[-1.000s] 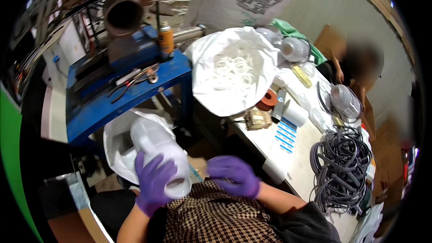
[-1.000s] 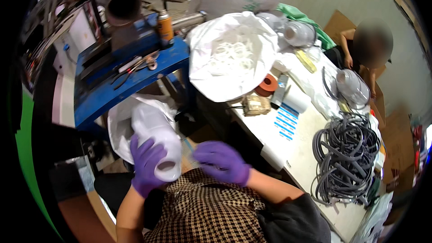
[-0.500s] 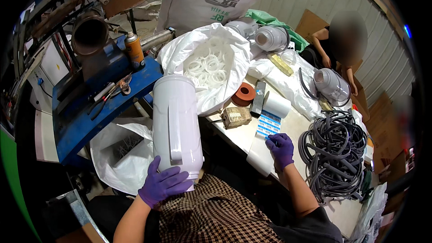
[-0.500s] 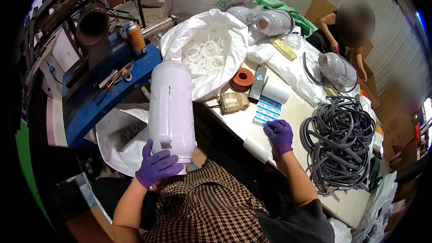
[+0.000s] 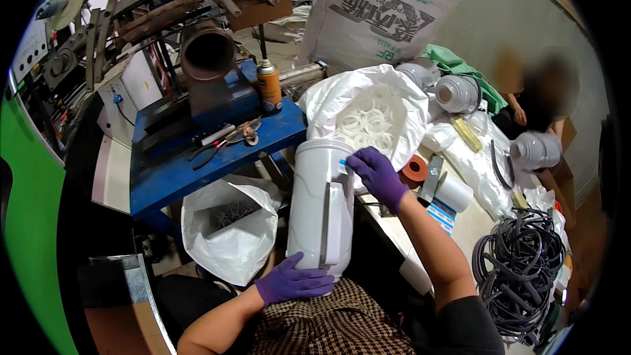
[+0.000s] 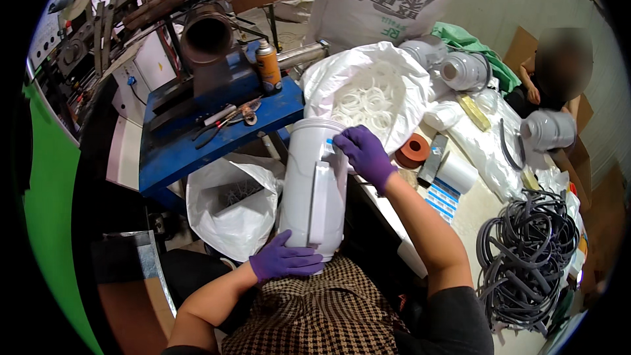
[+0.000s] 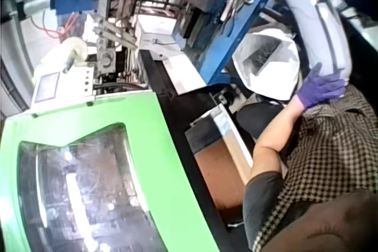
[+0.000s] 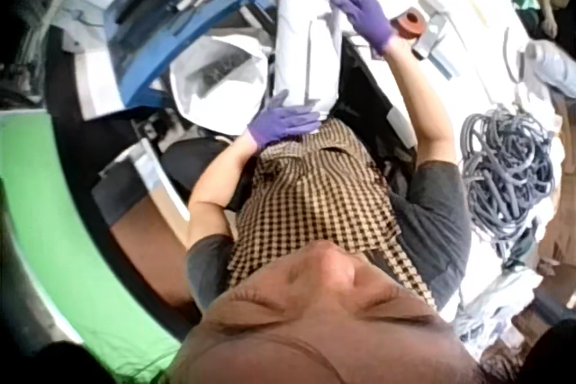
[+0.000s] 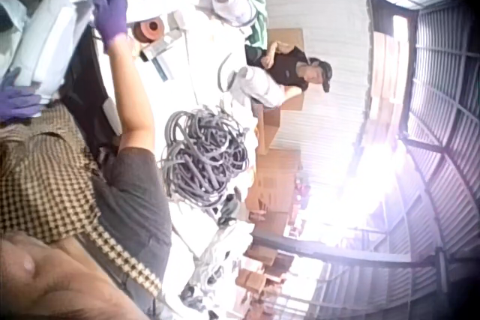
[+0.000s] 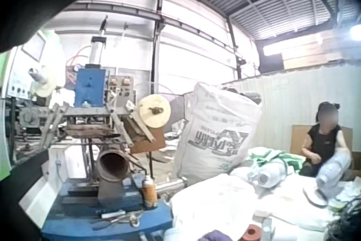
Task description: The person repeatedly picks up white plastic containers, attaches handles, and places them into a cardboard box. The task involves repetitive pick-and-place actions with visible handling of containers and handles.
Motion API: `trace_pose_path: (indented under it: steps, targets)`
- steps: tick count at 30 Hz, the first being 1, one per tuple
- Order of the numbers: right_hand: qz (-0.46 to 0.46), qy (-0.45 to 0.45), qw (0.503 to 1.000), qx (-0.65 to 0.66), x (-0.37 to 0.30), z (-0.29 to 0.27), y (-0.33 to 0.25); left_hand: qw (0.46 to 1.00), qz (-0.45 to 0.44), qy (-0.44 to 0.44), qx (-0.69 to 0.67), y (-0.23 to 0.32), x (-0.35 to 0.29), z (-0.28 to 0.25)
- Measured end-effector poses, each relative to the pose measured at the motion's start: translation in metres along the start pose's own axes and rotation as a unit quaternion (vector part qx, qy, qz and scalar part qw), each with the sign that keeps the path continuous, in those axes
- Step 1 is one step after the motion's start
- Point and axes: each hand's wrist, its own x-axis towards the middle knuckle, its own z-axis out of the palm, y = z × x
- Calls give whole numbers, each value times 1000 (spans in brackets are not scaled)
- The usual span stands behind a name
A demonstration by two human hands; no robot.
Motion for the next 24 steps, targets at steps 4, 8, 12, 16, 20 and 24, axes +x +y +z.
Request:
trace_pose_path:
  steps: [4,8,12,16,20,24]
  targets:
    - [64,-54,996,-26,39,27,18,1000,5,13,15,-1,-1,8]
    - [126,-87,988,-21,41,28,14,999,4,35,29,-3,-3,7]
    - [97,-18,990,-99,28,39,8,999,-24,23,-25,-3,-3,3]
    - [23,146,967,-207,40,57,50,983,-154,60,-80,0,-6,-15]
    - [235,-1,965,118,56,49,40,874,-339,6,-348,20,-24,-44]
    - [280,76,932,218,55,86,38,835,-522,89,-149,39,-9,-5]
